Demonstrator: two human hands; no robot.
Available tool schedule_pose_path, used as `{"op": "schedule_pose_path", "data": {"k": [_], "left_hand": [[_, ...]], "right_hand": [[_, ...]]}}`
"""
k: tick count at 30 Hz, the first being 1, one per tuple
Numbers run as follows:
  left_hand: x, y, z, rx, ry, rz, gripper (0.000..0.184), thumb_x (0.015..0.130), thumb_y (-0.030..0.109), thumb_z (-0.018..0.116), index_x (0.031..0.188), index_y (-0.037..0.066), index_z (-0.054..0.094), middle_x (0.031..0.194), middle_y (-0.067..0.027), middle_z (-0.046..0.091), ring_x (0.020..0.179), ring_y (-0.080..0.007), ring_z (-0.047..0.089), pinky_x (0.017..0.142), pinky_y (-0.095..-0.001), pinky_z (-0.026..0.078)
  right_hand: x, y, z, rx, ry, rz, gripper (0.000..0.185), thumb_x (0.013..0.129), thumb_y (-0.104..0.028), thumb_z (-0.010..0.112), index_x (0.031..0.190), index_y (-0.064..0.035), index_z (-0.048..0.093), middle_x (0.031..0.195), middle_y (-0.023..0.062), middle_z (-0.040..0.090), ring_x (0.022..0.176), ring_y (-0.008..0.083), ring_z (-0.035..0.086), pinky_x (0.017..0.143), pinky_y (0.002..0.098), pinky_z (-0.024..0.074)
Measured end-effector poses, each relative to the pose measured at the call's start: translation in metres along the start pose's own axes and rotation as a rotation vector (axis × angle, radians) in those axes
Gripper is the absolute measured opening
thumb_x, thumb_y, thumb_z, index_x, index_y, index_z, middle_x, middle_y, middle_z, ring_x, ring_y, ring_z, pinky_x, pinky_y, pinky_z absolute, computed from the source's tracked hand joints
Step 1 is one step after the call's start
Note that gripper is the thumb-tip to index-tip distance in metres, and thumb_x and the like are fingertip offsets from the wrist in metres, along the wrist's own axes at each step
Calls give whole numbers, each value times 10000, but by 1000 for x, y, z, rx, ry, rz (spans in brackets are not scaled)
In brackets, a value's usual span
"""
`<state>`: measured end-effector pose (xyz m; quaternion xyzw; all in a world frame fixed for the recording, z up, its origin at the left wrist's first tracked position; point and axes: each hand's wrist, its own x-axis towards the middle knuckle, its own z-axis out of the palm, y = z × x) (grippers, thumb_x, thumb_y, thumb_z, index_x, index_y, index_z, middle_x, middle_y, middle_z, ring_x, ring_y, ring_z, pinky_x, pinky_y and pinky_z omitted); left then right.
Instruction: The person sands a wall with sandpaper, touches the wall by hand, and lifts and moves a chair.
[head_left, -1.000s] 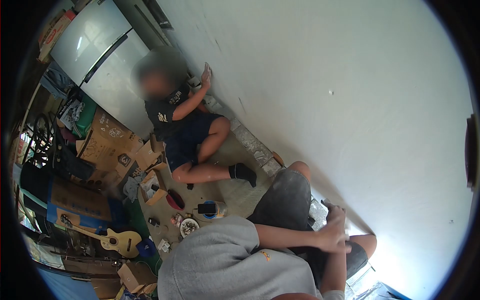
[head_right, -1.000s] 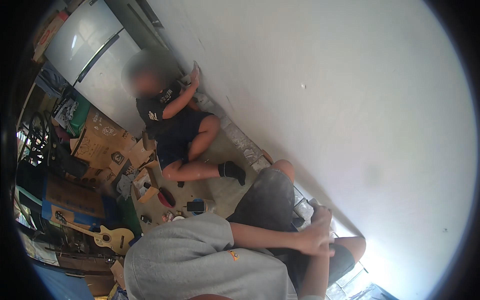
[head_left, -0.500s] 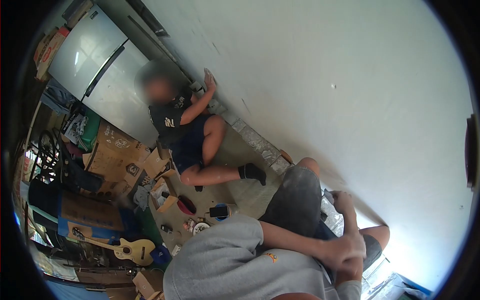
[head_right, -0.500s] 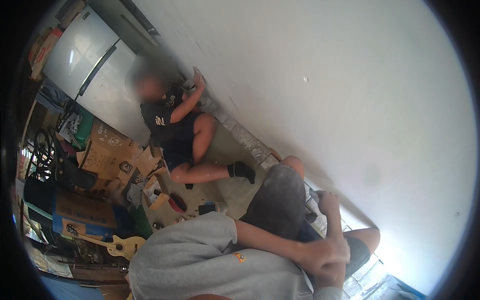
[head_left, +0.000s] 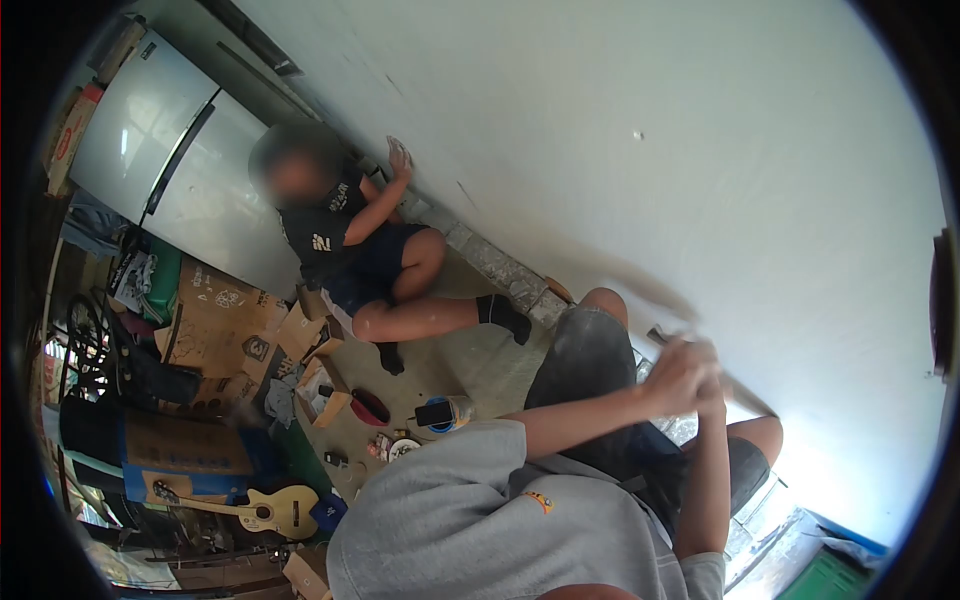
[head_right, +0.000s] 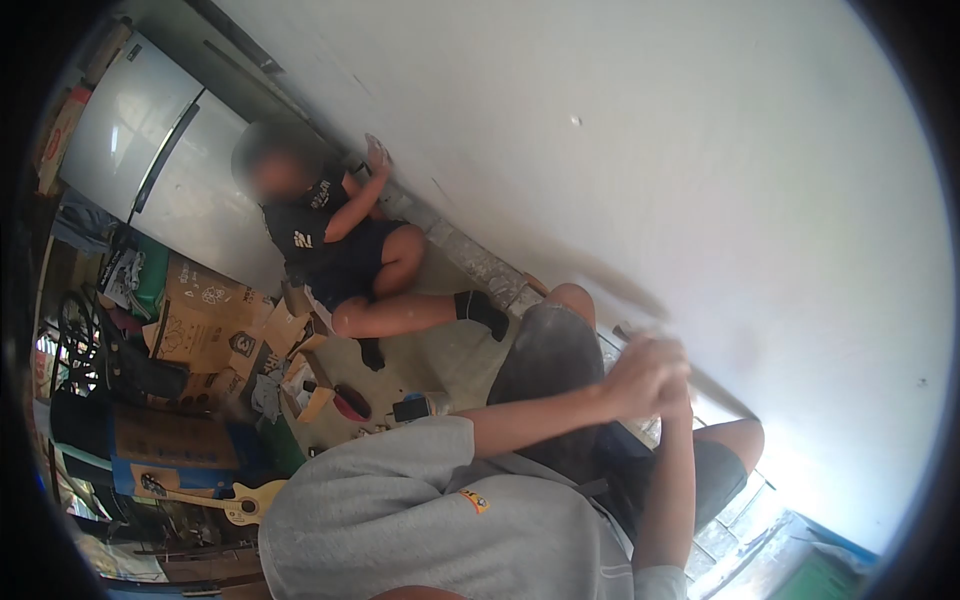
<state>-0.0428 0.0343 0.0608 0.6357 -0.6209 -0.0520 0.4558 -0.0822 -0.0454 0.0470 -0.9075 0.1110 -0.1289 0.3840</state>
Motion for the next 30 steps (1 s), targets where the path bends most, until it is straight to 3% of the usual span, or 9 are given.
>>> {"op": "schedule_pose_path", "data": {"k": [2, 4, 8, 11, 13, 20, 23, 26, 30], "left_hand": [[-1, -55, 37, 356, 286, -364, 579, 657, 551, 640, 852, 8, 588, 906, -144, 560, 916, -314, 511, 881, -472, 360], [-7, 45, -2, -56, 79, 91, 626, 682, 598, 607, 886, 7, 582, 939, -155, 549, 939, -320, 511, 915, -481, 350], [-4, 65, -8, 8, 73, 537, 678, 716, 661, 542, 908, 11, 558, 918, -108, 535, 833, -307, 504, 798, -480, 395], [15, 12, -48, 168, 237, -140, 344, 707, 333, 660, 858, 39, 561, 920, -140, 544, 879, -319, 499, 858, -459, 358], [19, 19, -61, 370, 385, -148, 396, 692, 378, 659, 879, 35, 594, 998, -128, 586, 925, -312, 524, 873, -454, 360], [0, 44, -23, 55, 127, 457, 642, 759, 625, 531, 987, 28, 583, 1052, -165, 549, 997, -349, 506, 925, -538, 320], [9, -9, -69, 73, 116, -475, 437, 781, 389, 631, 1050, 48, 584, 1164, -159, 534, 1102, -334, 490, 945, -512, 325], [11, 54, -65, 11, 125, 205, 498, 825, 468, 552, 1101, 53, 570, 1195, -177, 521, 1144, -373, 469, 970, -529, 329], [5, 48, -31, 91, 147, 489, 622, 793, 603, 505, 1113, 74, 567, 1193, -157, 526, 1158, -356, 466, 952, -522, 340]], "right_hand": [[-5, 32, 4, -75, 30, -234, 249, 800, -62, 564, 1036, -72, 641, 940, 169, 637, 875, 356, 597, 800, 415, 463], [13, -5, -8, -105, -67, -82, 239, 805, -65, 554, 1025, -64, 648, 919, 186, 636, 860, 370, 598, 782, 418, 470], [15, -46, -16, -64, -73, 17, 252, 811, -42, 505, 995, -83, 672, 870, 192, 637, 838, 367, 604, 801, 421, 457], [-13, -7, -25, -10, -32, -153, 213, 785, -35, 491, 908, -62, 662, 891, 199, 644, 828, 333, 609, 820, 376, 443], [-8, -23, -37, -124, -197, 175, 237, 782, -59, 506, 959, -65, 662, 877, 202, 643, 815, 336, 610, 847, 391, 418], [-3, -42, -35, -134, -67, -53, 294, 805, -34, 463, 1013, -84, 665, 839, 167, 655, 831, 318, 610, 869, 389, 410], [-16, -64, -66, -81, -82, 145, 296, 798, 0, 464, 1016, -57, 657, 883, 168, 655, 880, 312, 613, 854, 368, 425], [-14, -67, -61, -154, 95, 48, 310, 785, -4, 471, 1036, -54, 645, 899, 153, 659, 873, 309, 609, 852, 369, 422], [-10, -95, -61, -207, 32, 48, 289, 792, -26, 465, 1026, -35, 635, 935, 140, 657, 898, 286, 602, 871, 388, 406]]}}
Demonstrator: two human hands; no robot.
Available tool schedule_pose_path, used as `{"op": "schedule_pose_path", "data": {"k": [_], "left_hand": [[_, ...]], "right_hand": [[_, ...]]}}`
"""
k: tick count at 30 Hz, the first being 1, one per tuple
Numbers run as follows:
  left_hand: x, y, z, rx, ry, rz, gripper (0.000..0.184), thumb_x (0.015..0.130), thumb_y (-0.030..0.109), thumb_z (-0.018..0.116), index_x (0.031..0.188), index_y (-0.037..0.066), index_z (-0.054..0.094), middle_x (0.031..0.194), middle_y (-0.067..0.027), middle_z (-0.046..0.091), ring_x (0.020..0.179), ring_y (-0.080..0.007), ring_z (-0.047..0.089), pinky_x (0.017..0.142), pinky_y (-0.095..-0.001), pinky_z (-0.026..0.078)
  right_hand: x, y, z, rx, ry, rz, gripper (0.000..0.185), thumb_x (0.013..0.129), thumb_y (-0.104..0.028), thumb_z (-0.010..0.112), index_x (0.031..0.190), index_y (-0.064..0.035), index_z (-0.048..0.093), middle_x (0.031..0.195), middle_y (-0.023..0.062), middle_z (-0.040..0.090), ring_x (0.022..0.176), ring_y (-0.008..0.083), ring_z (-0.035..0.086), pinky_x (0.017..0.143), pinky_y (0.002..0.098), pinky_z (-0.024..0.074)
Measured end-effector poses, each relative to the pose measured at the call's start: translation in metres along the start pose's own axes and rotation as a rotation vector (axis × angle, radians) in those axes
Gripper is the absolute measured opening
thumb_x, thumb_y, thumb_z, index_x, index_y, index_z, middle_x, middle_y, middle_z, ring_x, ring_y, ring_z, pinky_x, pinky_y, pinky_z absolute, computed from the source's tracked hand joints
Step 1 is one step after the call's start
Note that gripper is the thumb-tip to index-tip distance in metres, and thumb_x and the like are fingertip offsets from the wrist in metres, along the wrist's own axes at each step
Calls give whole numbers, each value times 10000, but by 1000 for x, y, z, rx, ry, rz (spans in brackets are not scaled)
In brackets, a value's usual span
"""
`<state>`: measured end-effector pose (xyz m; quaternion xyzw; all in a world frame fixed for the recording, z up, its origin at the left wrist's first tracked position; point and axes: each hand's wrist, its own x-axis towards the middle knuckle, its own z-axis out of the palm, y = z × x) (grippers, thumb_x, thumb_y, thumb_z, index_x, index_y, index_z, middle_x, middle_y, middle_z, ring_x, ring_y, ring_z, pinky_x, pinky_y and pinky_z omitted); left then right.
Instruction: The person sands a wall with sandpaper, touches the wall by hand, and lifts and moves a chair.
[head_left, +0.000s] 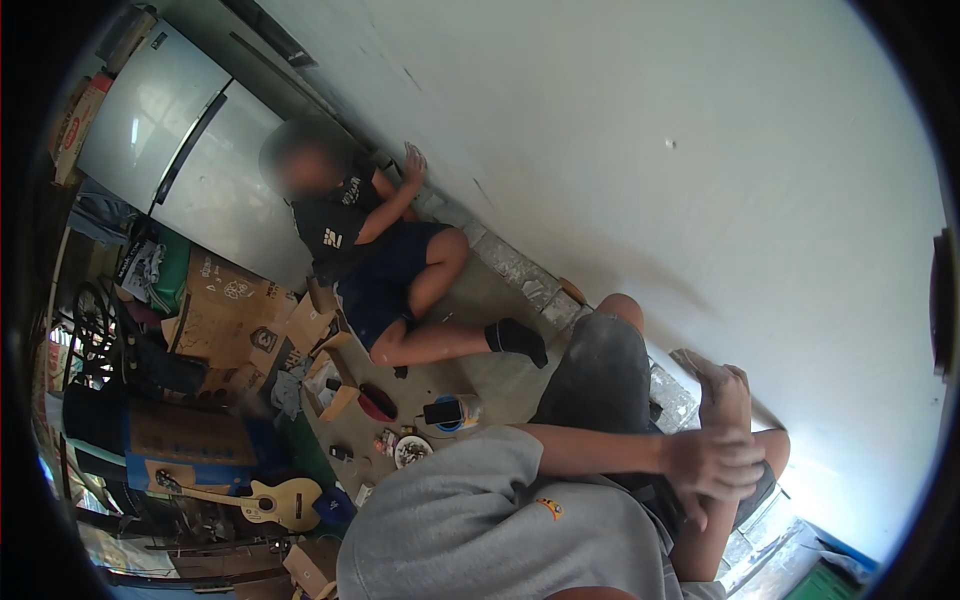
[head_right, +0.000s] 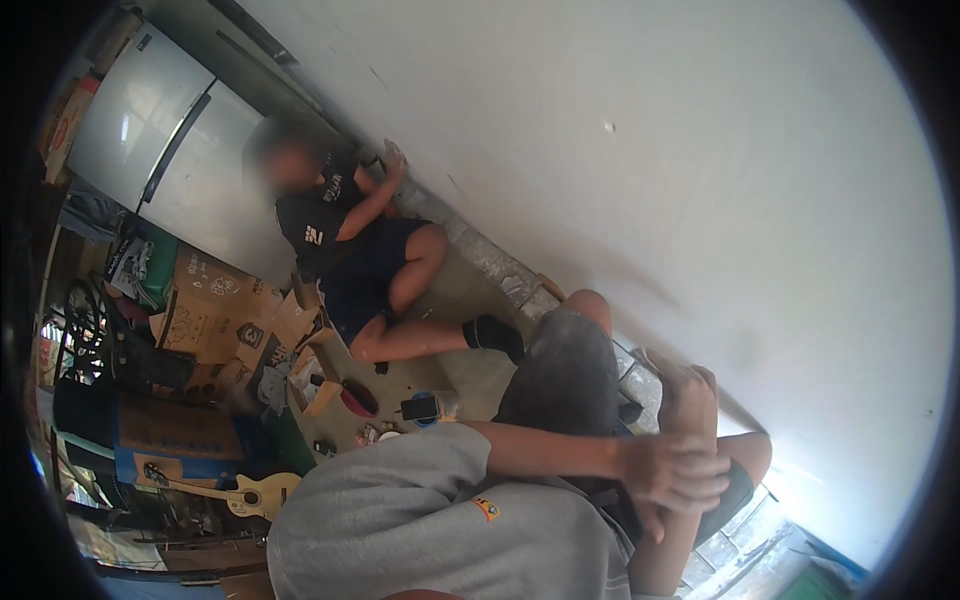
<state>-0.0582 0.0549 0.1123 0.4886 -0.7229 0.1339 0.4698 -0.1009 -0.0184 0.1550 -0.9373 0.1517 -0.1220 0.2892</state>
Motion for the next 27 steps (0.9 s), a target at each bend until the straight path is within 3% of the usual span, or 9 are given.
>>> {"op": "schedule_pose_path", "data": {"k": [1, 4, 7, 11, 15, 17, 19, 23, 27], "left_hand": [[-1, 0, 8, 19, 11, 107, 664, 782, 649, 490, 1116, 80, 566, 1193, -150, 528, 1163, -351, 465, 946, -520, 343], [0, -40, -42, 77, 83, -686, 342, 785, 376, 630, 955, 79, 621, 914, -99, 626, 851, -306, 575, 766, -414, 410], [-9, -54, -75, 272, 124, -564, 177, 805, 175, 595, 702, 34, 567, 686, -88, 581, 671, -298, 552, 649, -396, 397], [-43, -63, -20, -147, 198, -1027, 302, 871, 205, 573, 638, 46, 465, 570, -64, 431, 538, -186, 420, 549, -293, 322], [-86, -90, 16, -571, 108, -1331, 443, 907, 280, 560, 576, 94, 332, 576, 37, 278, 542, -65, 257, 478, -276, 224], [-70, -84, 12, -604, 44, -1390, 467, 912, 298, 551, 561, 114, 304, 560, 54, 263, 523, -62, 242, 476, -269, 206], [-65, -83, 8, -592, 9, -1459, 492, 917, 315, 542, 546, 134, 275, 545, 71, 248, 503, -58, 227, 474, -262, 188], [-77, -80, 2, -797, 90, -1543, 523, 932, 412, 476, 535, 170, 237, 516, 70, 185, 455, -61, 201, 458, -269, 144], [-88, -91, 0, -938, 171, -1525, 542, 934, 519, 382, 535, 193, 214, 484, 71, 175, 424, -79, 192, 440, -267, 140]], "right_hand": [[-3, -4, -4, 133, 130, -28, 285, 793, -34, 471, 1026, -30, 635, 944, 141, 656, 895, 283, 605, 873, 387, 406], [-12, 4, -35, 159, 1, 159, 351, 750, -3, 522, 1083, -50, 623, 988, 169, 644, 903, 315, 597, 840, 373, 433], [-23, 2, -75, 14, -105, 454, 283, 861, -55, 502, 1121, -59, 614, 1013, 175, 631, 926, 303, 590, 801, 360, 454], [-38, 16, -117, 187, 676, -178, 252, 888, 24, 498, 1108, -21, 612, 913, 158, 671, 849, 247, 634, 764, 302, 479], [-33, -12, -195, -480, 1497, -125, 157, 912, -15, 509, 1007, 38, 621, 930, 134, 673, 740, 150, 635, 691, 242, 496], [-16, 3, -231, -473, 1719, -273, 170, 900, -38, 542, 1031, 26, 630, 983, 132, 666, 912, 179, 609, 734, 248, 463], [10, 21, -242, -440, 1749, -124, 234, 853, -37, 592, 1084, -36, 629, 1015, 98, 667, 927, 180, 614, 807, 282, 454], [27, 26, -199, -874, 924, -494, 437, 811, 19, 520, 1175, -208, 605, 1156, -39, 628, 1099, 98, 565, 1057, 371, 246], [17, 41, -237, -968, 1334, -194, 495, 824, 69, 445, 1158, -255, 615, 1212, -84, 589, 1139, 75, 535, 1113, 387, 75]]}}
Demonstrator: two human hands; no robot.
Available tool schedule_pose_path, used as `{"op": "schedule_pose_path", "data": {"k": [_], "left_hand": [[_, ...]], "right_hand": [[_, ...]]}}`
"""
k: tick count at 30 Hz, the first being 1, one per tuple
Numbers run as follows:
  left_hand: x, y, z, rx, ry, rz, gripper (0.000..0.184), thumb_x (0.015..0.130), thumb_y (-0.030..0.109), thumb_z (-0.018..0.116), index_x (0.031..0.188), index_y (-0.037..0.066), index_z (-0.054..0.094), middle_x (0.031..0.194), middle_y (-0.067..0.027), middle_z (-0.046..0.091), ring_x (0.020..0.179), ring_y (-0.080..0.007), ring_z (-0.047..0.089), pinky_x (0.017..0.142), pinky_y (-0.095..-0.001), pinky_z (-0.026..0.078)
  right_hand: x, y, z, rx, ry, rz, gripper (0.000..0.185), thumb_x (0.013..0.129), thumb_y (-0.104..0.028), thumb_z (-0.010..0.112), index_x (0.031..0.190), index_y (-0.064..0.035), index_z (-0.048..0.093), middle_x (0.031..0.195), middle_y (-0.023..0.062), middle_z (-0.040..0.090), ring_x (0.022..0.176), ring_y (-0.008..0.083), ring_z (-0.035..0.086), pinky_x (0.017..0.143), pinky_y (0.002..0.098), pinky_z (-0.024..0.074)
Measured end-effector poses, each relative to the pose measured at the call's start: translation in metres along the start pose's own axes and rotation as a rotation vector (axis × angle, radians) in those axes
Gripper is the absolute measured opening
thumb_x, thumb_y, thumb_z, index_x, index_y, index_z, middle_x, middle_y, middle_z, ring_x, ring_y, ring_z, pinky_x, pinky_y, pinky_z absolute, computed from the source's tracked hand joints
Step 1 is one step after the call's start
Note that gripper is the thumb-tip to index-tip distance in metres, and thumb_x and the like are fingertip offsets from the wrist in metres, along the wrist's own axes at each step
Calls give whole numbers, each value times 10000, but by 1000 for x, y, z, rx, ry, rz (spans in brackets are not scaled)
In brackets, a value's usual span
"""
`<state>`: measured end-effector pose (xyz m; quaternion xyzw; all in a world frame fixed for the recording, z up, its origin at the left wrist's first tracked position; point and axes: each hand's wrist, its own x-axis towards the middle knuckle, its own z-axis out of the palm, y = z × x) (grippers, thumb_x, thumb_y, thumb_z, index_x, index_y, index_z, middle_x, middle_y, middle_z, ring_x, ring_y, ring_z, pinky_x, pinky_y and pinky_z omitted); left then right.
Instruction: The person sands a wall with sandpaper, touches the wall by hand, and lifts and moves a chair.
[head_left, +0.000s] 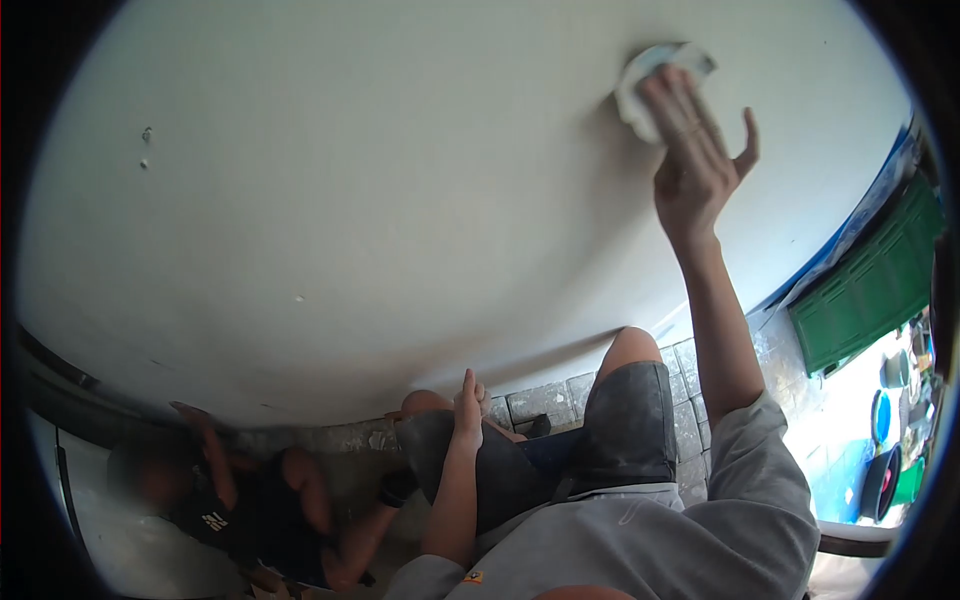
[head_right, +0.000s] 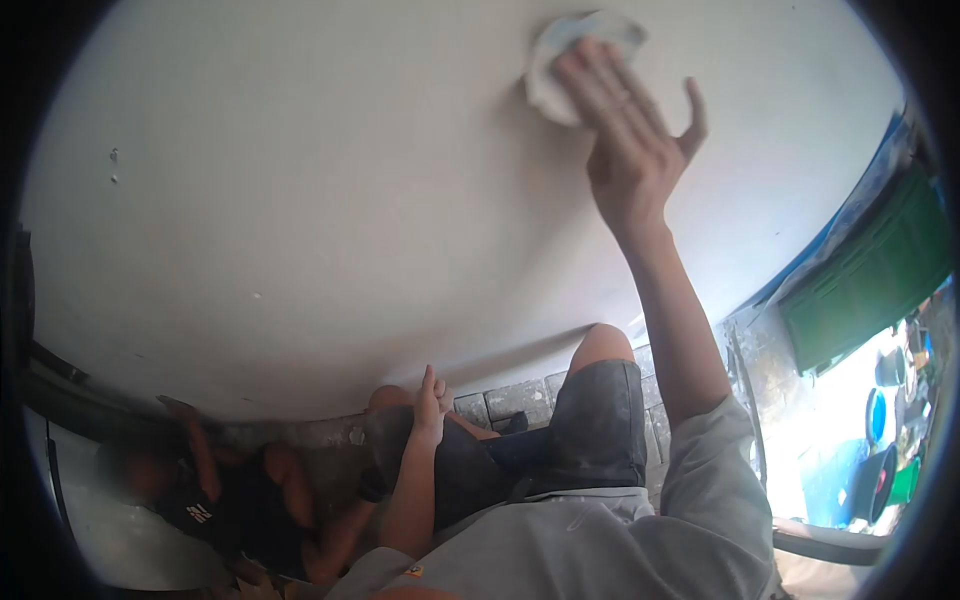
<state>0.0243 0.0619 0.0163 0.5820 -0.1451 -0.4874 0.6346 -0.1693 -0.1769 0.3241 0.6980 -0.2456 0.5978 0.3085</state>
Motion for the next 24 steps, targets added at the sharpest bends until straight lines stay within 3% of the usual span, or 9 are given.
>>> {"op": "schedule_pose_path", "data": {"k": [2, 4, 5, 6, 8, 13, 16, 21, 24], "left_hand": [[0, -3, -3, -71, -26, -18, 541, 936, 514, 379, 539, 188, 211, 489, 67, 173, 424, -78, 197, 438, -268, 140], [4, 4, 0, -114, -76, -23, 540, 939, 509, 377, 543, 183, 209, 494, 63, 172, 423, -78, 202, 436, -268, 140], [6, 5, 2, -163, -117, -40, 540, 937, 515, 374, 541, 185, 213, 492, 62, 173, 424, -80, 197, 435, -268, 138], [7, 5, 2, -214, -154, -59, 540, 936, 520, 371, 540, 186, 218, 490, 61, 174, 426, -83, 191, 435, -268, 137], [15, 5, 0, -237, -133, -70, 544, 933, 531, 365, 536, 187, 224, 489, 60, 176, 427, -85, 177, 430, -267, 136], [14, -1, -6, -291, -142, -77, 555, 926, 550, 361, 526, 193, 220, 474, 66, 180, 421, -87, 171, 422, -261, 132], [18, 1, -10, -309, -185, -101, 565, 924, 562, 343, 513, 203, 199, 464, 68, 168, 419, -92, 184, 441, -258, 167], [20, -2, -14, -396, -153, -61, 571, 917, 573, 340, 508, 199, 204, 455, 66, 171, 412, -94, 193, 449, -257, 175], [24, 3, -16, -439, -164, -123, 567, 915, 575, 336, 509, 196, 219, 451, 60, 182, 409, -98, 200, 457, -259, 184]], "right_hand": [[8, 0, -2, 78, 77, 94, 475, 813, 75, 475, 1150, -224, 622, 1195, -64, 603, 1153, 83, 530, 1113, 400, 102], [-6, -33, -4, 210, -256, -234, 481, 813, 85, 452, 1151, -212, 621, 1169, -63, 618, 1124, 56, 544, 1095, 380, 97], [-6, -37, -8, 165, -206, -511, 487, 805, 97, 446, 1147, -202, 622, 1183, -57, 611, 1128, 53, 541, 1079, 392, 157], [5, -27, -4, 154, -188, -509, 487, 805, 97, 446, 1147, -202, 622, 1183, -57, 611, 1128, 53, 541, 1079, 392, 157], [35, -3, 6, -29, 51, -96, 435, 826, 25, 493, 1146, -243, 615, 1240, -89, 569, 1139, 34, 524, 1058, 396, 246], [38, -63, 15, 200, -33, -495, 360, 823, -35, 536, 1139, -184, 622, 1176, -74, 614, 1113, 50, 548, 1029, 338, 267], [84, -34, 9, -116, 119, -173, 319, 831, -130, 560, 1134, -213, 622, 1221, -103, 580, 1127, 25, 526, 1001, 317, 360], [64, -87, 16, 280, -119, -566, 336, 866, -50, 529, 1140, -220, 623, 1215, -69, 587, 1116, 73, 552, 1063, 359, 268], [108, -50, 12, -80, 81, -274, 256, 842, -156, 557, 1076, -209, 647, 1210, -104, 583, 1117, 47, 533, 1038, 325, 357]]}}
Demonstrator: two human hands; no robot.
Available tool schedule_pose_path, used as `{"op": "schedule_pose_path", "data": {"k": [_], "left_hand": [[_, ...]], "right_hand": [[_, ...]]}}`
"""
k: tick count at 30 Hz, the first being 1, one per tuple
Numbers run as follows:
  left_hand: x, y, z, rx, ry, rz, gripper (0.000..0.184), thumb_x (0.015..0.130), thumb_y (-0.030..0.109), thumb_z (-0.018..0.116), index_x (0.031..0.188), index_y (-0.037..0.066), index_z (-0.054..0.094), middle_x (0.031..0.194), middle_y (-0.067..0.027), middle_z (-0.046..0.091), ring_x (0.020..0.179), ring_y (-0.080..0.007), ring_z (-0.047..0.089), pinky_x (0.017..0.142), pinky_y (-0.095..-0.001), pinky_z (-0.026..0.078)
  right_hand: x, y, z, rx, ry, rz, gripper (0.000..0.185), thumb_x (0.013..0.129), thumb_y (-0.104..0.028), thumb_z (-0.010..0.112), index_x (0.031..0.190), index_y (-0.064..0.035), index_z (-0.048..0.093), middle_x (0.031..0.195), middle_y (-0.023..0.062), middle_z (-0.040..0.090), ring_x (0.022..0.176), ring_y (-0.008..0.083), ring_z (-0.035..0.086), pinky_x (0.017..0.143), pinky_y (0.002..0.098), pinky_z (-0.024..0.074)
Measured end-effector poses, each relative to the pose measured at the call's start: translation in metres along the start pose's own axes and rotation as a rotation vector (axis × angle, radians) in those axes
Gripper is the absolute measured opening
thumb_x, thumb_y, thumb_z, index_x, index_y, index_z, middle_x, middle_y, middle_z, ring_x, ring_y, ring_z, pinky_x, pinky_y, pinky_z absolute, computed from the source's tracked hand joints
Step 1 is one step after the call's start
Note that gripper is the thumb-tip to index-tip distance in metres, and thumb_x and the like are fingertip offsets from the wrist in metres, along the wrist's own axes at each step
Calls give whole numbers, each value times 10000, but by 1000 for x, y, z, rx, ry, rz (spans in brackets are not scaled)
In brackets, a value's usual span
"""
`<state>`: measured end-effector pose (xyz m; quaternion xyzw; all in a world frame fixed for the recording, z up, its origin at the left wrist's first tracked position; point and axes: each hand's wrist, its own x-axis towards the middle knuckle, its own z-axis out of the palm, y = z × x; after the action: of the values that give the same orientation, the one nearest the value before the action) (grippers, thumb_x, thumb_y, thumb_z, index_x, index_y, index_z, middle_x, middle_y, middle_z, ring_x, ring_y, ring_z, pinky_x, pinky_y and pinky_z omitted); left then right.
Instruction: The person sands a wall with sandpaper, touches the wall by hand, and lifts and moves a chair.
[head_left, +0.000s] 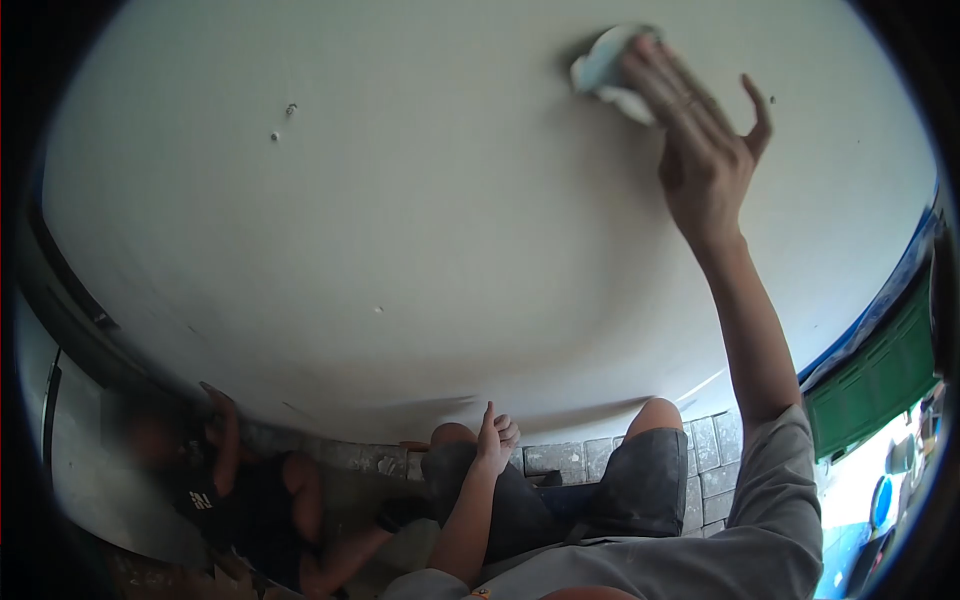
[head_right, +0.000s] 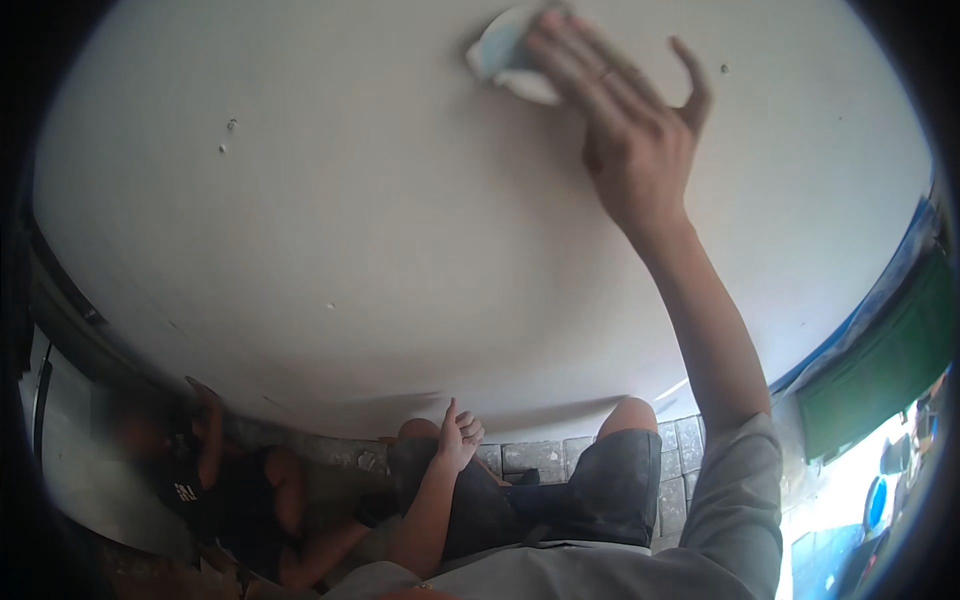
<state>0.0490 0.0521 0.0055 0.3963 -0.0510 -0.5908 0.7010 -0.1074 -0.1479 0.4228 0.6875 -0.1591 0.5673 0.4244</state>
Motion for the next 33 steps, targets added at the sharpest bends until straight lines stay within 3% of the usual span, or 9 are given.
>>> {"op": "schedule_pose_path", "data": {"k": [5, 10, 14, 18, 22, 25, 29, 30, 33], "left_hand": [[-5, -5, 1, -29, -16, 19, 566, 914, 578, 331, 515, 191, 227, 456, 59, 184, 407, -97, 197, 464, -260, 179], [-9, -7, 2, -68, -28, 30, 570, 912, 584, 333, 516, 190, 222, 456, 59, 177, 404, -96, 187, 467, -262, 172], [-7, -1, 2, -112, -6, 26, 568, 910, 584, 335, 516, 191, 223, 456, 57, 181, 402, -100, 185, 468, -268, 175], [-4, -1, 0, -87, -22, 19, 558, 913, 577, 317, 517, 196, 218, 462, 53, 174, 411, -106, 200, 477, -277, 193], [-3, -2, -4, -97, -22, -13, 568, 906, 594, 326, 516, 194, 224, 461, 57, 180, 401, -101, 198, 463, -272, 178], [-2, 3, -8, -107, -29, -7, 559, 907, 586, 328, 518, 197, 231, 460, 57, 188, 408, -101, 193, 474, -268, 182], [-7, 1, -4, -157, -16, -1, 560, 906, 579, 341, 515, 192, 236, 455, 53, 188, 411, -106, 190, 479, -276, 188], [-8, 0, -6, -173, 3, -22, 562, 905, 580, 343, 514, 191, 236, 453, 52, 186, 410, -108, 191, 479, -277, 190], [-5, 3, -7, -158, 9, -36, 560, 906, 575, 344, 510, 195, 233, 449, 51, 184, 406, -111, 193, 481, -277, 191]], "right_hand": [[-19, -72, -6, 385, -163, -456, 315, 812, -160, 568, 1118, -204, 626, 1208, -95, 587, 1115, 96, 549, 1040, 344, 340], [-1, -28, 0, 112, 16, 38, 329, 777, -153, 601, 1096, -222, 641, 1225, -103, 575, 1148, 81, 523, 1083, 380, 267], [-24, -67, -3, 378, -178, -476, 367, 784, -112, 598, 1138, -207, 623, 1225, -92, 580, 1128, 65, 540, 1060, 358, 231], [-6, -37, 35, 332, 63, 150, 379, 769, -156, 599, 1145, -202, 613, 1225, -67, 579, 1135, 69, 531, 1075, 380, 302], [-3, -88, 2, 511, -168, -543, 390, 781, -141, 586, 1167, -195, 598, 1232, -62, 578, 1119, 75, 547, 1053, 407, 273], [20, -58, -3, 310, 14, -196, 392, 775, -151, 587, 1165, -187, 592, 1226, -59, 580, 1112, 83, 549, 1059, 420, 303], [-29, -93, 7, 467, -212, -505, 337, 834, -167, 541, 1164, -196, 600, 1286, -40, 536, 1169, 116, 514, 1073, 451, 258], [-64, -98, 97, 12, 465, -704, 339, 785, -166, 570, 1119, -182, 624, 1257, -40, 557, 1122, 110, 544, 1065, 435, 308], [-1, -39, -12, 291, -67, 5, 343, 844, -94, 521, 1166, -179, 599, 1248, -59, 565, 1159, 104, 522, 1076, 412, 280]]}}
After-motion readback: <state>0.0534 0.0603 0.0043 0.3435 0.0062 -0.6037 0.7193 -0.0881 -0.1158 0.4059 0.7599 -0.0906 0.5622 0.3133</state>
